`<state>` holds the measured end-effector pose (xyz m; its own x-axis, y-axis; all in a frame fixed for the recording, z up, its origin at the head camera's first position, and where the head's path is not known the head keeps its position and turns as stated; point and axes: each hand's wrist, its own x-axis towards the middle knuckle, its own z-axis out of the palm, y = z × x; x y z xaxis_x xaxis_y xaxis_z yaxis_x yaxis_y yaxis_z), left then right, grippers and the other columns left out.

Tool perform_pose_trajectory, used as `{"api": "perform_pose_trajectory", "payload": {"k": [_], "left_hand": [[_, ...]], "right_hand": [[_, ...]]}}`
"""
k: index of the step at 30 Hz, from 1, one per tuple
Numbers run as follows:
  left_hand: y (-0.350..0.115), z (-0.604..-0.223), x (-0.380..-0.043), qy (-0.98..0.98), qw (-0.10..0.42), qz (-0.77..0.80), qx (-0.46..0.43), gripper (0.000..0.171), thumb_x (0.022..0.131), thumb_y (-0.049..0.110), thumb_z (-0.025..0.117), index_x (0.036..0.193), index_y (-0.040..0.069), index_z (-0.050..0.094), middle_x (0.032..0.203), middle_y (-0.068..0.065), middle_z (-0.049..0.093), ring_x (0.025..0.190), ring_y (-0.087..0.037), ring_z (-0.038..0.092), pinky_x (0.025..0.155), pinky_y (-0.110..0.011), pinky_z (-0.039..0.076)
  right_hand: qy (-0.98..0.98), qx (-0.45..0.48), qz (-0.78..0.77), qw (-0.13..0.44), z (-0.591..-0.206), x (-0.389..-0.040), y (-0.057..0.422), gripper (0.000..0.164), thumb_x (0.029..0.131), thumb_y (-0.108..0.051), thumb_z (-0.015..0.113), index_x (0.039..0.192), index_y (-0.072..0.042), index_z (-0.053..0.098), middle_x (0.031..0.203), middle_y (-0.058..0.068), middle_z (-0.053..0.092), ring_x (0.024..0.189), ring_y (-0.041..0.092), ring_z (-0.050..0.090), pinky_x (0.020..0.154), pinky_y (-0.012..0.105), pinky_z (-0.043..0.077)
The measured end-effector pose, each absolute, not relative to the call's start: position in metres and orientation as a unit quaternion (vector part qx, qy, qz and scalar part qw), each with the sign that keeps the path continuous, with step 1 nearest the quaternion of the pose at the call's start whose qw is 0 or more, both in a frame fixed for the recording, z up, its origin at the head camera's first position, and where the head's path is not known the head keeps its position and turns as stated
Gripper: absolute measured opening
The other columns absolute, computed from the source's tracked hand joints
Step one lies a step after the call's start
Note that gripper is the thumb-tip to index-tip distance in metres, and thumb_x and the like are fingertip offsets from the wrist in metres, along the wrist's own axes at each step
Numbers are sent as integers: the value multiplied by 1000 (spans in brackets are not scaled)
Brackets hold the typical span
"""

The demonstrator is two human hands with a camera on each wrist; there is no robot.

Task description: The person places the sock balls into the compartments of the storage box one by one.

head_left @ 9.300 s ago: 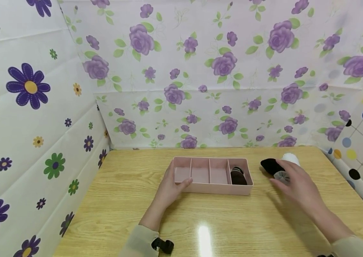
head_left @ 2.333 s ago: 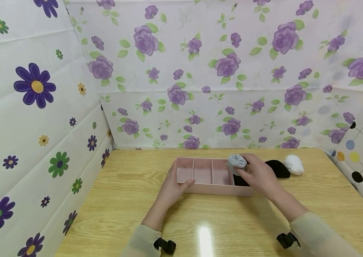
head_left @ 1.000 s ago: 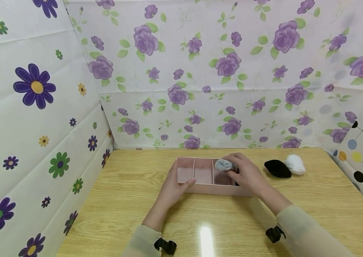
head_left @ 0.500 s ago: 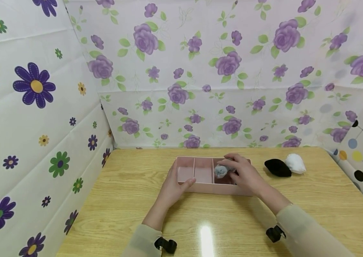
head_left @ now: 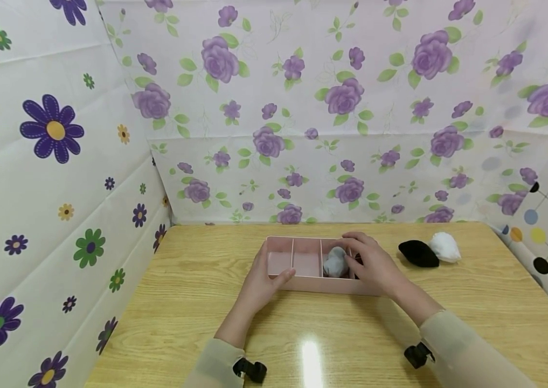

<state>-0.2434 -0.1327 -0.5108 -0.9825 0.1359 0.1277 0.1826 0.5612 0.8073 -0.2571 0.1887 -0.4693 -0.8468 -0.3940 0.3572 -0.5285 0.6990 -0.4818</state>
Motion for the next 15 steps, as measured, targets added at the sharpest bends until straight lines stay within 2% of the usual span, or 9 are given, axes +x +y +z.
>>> {"api": "perform_pose_trajectory", "payload": {"k": [9,15], "left_hand": [[-132,-511,-244,-883,27,-460,-89,113,101,51,81,178,10,9,181,-21,20,162,-47,29,128,-65,31],[-132,-511,-244,-882,30,-461,-90,113,101,52,81,178,10,10,181,-21,21,161,-47,30,128,-65,31]], "right_hand": [[-912,251,297,128,-470,-255,193,47,108,-5,71,154,-4,62,155,21,57,125,40,64,100,61,57],[-911,251,298,137,-471,-253,199,49,108,-7,72,156,-5,61,156,21,56,134,44,61,104,63,56]]}}
